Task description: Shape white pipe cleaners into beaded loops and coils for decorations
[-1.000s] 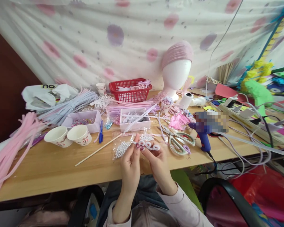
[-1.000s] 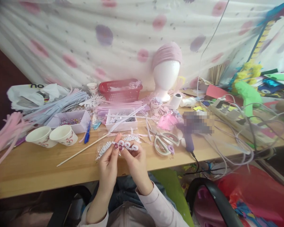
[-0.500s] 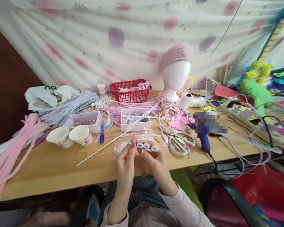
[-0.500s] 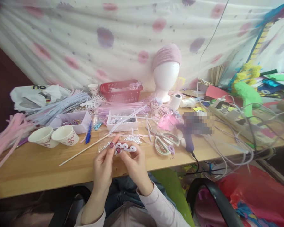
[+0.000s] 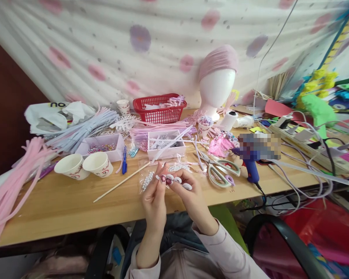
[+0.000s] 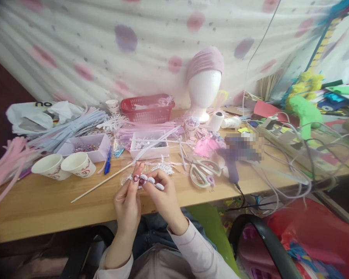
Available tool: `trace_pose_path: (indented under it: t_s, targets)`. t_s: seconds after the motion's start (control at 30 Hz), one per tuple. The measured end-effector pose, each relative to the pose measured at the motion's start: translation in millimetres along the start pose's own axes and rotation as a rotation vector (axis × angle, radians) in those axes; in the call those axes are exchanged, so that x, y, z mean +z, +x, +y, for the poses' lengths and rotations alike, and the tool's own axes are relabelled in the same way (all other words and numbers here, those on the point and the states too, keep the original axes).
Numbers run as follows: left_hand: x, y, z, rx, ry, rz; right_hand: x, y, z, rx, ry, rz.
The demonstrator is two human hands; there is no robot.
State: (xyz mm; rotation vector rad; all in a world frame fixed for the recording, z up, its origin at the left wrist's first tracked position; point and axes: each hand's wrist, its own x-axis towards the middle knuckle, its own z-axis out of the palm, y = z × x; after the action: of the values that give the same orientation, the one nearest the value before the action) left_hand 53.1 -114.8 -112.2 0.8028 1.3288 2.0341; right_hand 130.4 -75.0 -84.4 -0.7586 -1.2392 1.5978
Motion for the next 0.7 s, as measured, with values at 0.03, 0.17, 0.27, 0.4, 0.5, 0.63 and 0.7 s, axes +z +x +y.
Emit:
trace_pose_path:
  t_s: [0.03, 0.17, 0.27, 0.4, 0.5, 0.63, 0.7]
  targets:
    - [-0.3, 0, -1, 0.01, 0.007, 0.002, 0, 1, 0, 0.008, -0.005, 0.0]
    - [-1.3, 1, -1, 0.045, 0.015, -0.006, -2, 3, 0, 0.074, 0.012, 0.028]
    - [-1.7, 2, -1, 0.075, 0.012, -0.008, -2, 6, 1, 0.126, 0.06, 0.048]
    - [-2.1, 4, -6, 0.124, 0.011, 0.013, -3, 9, 1, 0.213, 0.192, 0.021]
    - [-2.4, 5, -10, 0.103, -0.015, 0.025, -3, 11, 1, 0.309, 0.306, -0.025]
    - [-1.0, 4, -10, 0.037, -0.071, -0.004, -2, 12, 2, 0.313, 0.353, -0.002]
    - [0.5, 4, -6, -0.033, -0.141, -0.032, -1, 11, 2, 0.233, 0.282, 0.056]
